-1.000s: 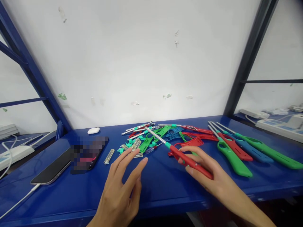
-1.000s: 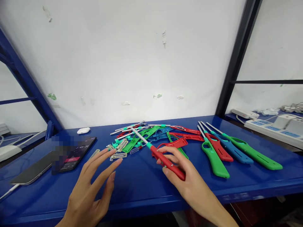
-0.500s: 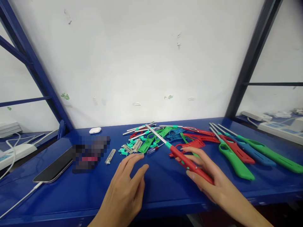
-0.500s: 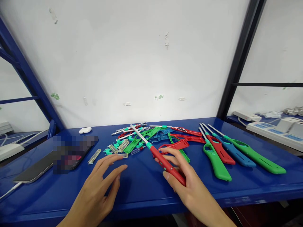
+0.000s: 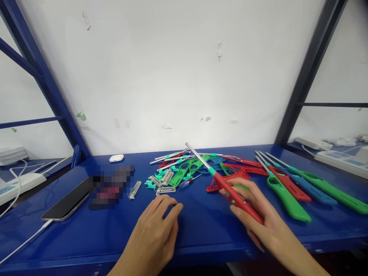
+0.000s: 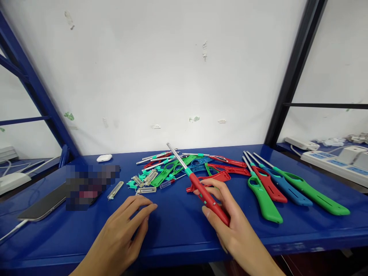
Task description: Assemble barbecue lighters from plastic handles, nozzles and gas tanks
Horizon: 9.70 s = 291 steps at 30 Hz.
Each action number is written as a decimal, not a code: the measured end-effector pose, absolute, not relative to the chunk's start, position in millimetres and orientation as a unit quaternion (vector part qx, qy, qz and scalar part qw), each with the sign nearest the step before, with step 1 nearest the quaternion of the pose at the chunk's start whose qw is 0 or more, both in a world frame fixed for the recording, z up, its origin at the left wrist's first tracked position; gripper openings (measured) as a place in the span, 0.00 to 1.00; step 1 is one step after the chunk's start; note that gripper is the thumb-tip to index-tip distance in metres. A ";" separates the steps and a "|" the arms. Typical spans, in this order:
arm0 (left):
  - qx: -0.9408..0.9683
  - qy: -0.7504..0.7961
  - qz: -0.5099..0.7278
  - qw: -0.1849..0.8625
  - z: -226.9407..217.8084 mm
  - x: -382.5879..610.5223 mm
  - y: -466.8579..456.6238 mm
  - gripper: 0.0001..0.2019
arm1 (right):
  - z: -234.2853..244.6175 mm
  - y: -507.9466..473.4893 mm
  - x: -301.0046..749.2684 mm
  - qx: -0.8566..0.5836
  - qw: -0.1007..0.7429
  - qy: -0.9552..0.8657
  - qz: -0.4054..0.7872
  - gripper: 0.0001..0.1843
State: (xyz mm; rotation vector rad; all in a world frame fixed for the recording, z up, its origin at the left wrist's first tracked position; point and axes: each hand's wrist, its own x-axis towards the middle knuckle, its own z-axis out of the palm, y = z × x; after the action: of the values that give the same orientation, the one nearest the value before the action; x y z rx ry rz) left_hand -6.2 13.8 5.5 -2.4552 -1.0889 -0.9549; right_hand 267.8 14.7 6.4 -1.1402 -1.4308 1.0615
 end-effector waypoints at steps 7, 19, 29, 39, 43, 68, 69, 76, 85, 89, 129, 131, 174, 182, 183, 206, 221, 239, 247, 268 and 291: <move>-0.855 -0.378 -0.319 0.157 4.8 -6.3 14.7 0.16 | 1.4 20.3 274.9 -0.468 0.464 -0.649 0.379 0.18; -0.861 -0.381 -0.310 0.130 7.0 -6.1 14.0 0.17 | -5.7 25.5 277.5 -0.486 0.452 -0.690 0.288 0.22; -0.866 -0.383 -0.294 0.131 6.6 -6.3 13.4 0.16 | -5.8 23.7 274.8 -0.497 0.437 -0.667 0.344 0.27; -0.868 -0.379 -0.293 0.128 6.4 -6.4 14.0 0.16 | -0.2 20.0 266.5 -0.486 0.458 -0.654 0.355 0.24; -0.869 -0.380 -0.294 0.118 6.2 -6.4 15.0 0.16 | -2.6 22.8 269.7 -0.480 0.449 -0.668 0.350 0.14; -0.870 -0.399 -0.280 0.080 0.9 -9.2 16.9 0.16 | -8.6 27.5 271.3 -0.476 0.449 -0.659 0.370 0.13; -0.869 -0.401 -0.278 0.077 0.9 -9.1 16.7 0.16 | -9.3 28.0 271.7 -0.478 0.453 -0.657 0.368 0.17; -0.867 -0.406 -0.278 0.075 3.1 -7.9 15.5 0.16 | -7.2 30.1 273.5 -0.488 0.426 -0.681 0.341 0.19; -0.865 -0.398 -0.290 0.096 0.6 -8.6 16.0 0.17 | -0.5 23.1 266.0 -0.496 0.446 -0.646 0.371 0.28; -0.840 -0.369 -0.345 0.197 4.6 -5.6 9.0 0.23 | 5.7 12.3 262.8 -0.450 0.397 -0.716 0.358 0.28; -0.893 -0.268 -0.329 0.147 18.4 -8.3 5.3 0.18 | 11.1 -9.1 254.6 -0.395 0.364 -0.801 0.263 0.26; -0.890 -0.267 -0.341 0.145 21.9 -3.3 14.6 0.17 | 14.9 -9.2 252.0 -0.382 0.348 -0.766 0.382 0.30; -0.599 -0.454 -0.468 -0.464 22.3 55.3 31.2 0.27 | 3.0 30.2 253.0 -0.465 0.521 -0.617 0.364 0.26; -0.570 -0.470 -0.441 -0.510 23.6 49.1 38.2 0.30 | -5.1 32.6 254.8 -0.485 0.488 -0.623 0.373 0.25; -0.582 -0.480 -0.433 -0.493 22.1 47.0 37.6 0.28 | -5.2 32.2 254.3 -0.486 0.487 -0.623 0.372 0.25; -0.581 -0.517 -0.401 -0.484 11.7 22.5 25.4 0.27 | -6.4 32.4 251.9 -0.495 0.478 -0.649 0.325 0.22; -0.530 -0.511 -0.453 -0.502 29.3 33.4 13.4 0.20 | 9.7 45.0 277.3 -0.266 0.530 -0.396 0.701 0.28; -0.491 -0.493 -0.478 -0.536 29.1 29.3 14.6 0.21 | 16.4 42.6 274.0 -0.281 0.538 -0.379 0.699 0.26; -0.486 -0.483 -0.473 -0.554 21.2 22.6 21.0 0.25 | 14.5 42.8 274.4 -0.286 0.538 -0.388 0.692 0.26; -0.454 -0.486 -0.488 -0.566 19.1 19.4 20.8 0.32 | 9.1 43.1 276.9 -0.298 0.533 -0.411 0.677 0.24; -0.645 -0.429 -0.281 -0.566 16.3 3.0 -1.2 0.24 | -6.9 29.5 277.4 -0.229 0.540 -0.615 0.527 0.13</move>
State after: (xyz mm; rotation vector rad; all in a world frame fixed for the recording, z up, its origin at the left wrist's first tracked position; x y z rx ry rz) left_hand 3.0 -1.2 16.3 -3.4004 -2.2621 -1.4835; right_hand 277.4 29.5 -6.9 -0.5441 -1.4624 1.2538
